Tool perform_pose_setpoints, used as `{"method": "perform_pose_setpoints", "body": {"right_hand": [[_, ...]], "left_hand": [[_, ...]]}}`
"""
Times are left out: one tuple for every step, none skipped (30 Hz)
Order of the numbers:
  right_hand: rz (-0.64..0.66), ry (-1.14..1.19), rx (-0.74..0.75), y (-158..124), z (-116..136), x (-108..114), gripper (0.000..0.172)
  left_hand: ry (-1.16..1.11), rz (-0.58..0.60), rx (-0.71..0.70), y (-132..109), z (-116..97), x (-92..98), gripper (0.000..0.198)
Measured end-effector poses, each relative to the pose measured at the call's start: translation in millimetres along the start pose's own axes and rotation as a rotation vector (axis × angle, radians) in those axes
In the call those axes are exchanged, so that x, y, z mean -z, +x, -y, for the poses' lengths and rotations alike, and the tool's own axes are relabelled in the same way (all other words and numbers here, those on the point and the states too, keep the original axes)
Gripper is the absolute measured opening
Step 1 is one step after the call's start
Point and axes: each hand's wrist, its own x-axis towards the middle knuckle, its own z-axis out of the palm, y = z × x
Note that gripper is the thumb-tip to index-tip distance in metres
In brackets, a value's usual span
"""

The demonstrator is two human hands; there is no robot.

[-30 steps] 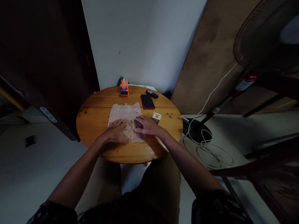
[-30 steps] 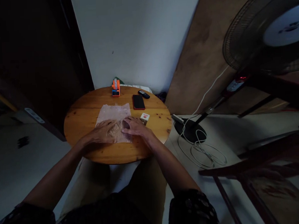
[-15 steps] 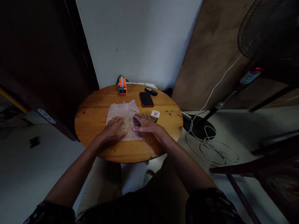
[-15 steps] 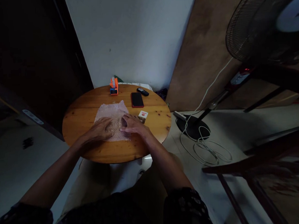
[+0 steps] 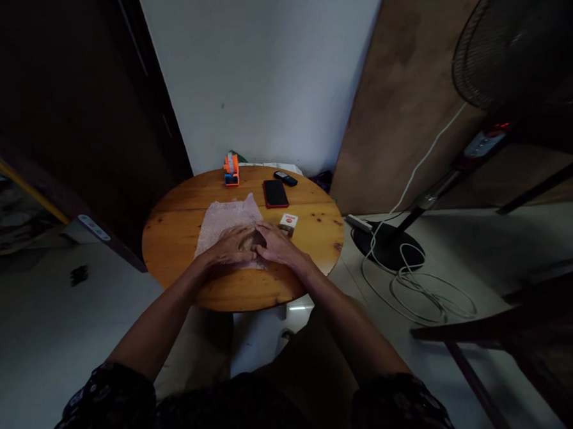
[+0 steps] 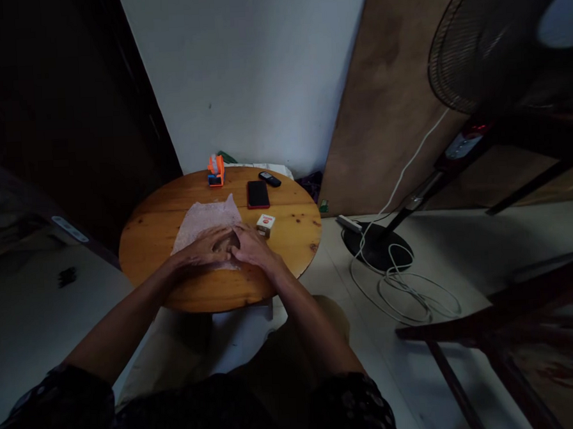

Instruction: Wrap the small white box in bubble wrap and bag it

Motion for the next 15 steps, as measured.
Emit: {"method": "perform_pose_setpoints", "body": {"right_hand": [[-0.034,-0.004,0.008,-3.4,0.7,5.2,0.049],[-0.083,-0.014,0.007,-6.8,1.0,11.4,0.043],[-0.143,-0.031,-0.003,-9.9,0.4,18.2,0.039],[-0.208,-0.052,-0.024,-12.5,-1.3,25.0,0.038],[-0.269,-0.074,-0.059,-14.4,-4.2,31.1,0.041],[-0.316,-0.094,-0.102,-15.8,-8.4,35.9,0.045],[-0.344,-0.110,-0.150,-16.6,-13.8,39.0,0.050],[-0.352,-0.120,-0.201,-17.0,-20.1,40.3,0.055],[-0.341,-0.121,-0.250,-17.2,-27.0,39.9,0.058],[-0.319,-0.113,-0.290,-17.4,-34.0,38.1,0.059],[-0.294,-0.096,-0.317,-17.8,-40.7,35.6,0.059],[-0.276,-0.072,-0.331,-18.5,-47.0,32.8,0.057],[-0.266,-0.044,-0.340,-19.3,-52.3,30.4,0.054],[-0.267,-0.013,-0.350,-20.0,-56.4,28.8,0.052],[-0.279,0.026,-0.362,-20.5,-59.1,28.2,0.050]], "left_hand": [[0.020,0.012,0.017,-0.2,-0.8,-1.8,0.079],[0.040,0.026,0.031,-0.3,-1.8,-3.3,0.080],[0.061,0.041,0.046,-0.2,-3.0,-4.5,0.080],[0.082,0.054,0.059,-0.2,-4.2,-5.2,0.081],[0.098,0.066,0.070,-0.1,-5.6,-5.3,0.082],[0.109,0.079,0.079,-0.1,-6.9,-5.0,0.083],[0.112,0.091,0.085,-0.2,-8.3,-4.3,0.083],[0.111,0.101,0.088,-0.5,-9.6,-3.4,0.083],[0.108,0.108,0.091,-0.8,-10.9,-2.5,0.083],[0.105,0.111,0.096,-1.3,-12.0,-1.6,0.083],[0.104,0.111,0.102,-1.7,-13.0,-1.0,0.083],[0.102,0.107,0.105,-2.0,-13.7,-0.8,0.083],[0.100,0.101,0.104,-2.2,-14.1,-0.8,0.083],[0.098,0.095,0.101,-2.1,-14.3,-1.2,0.082],[0.097,0.090,0.099,-1.6,-14.1,-1.9,0.082]]}}
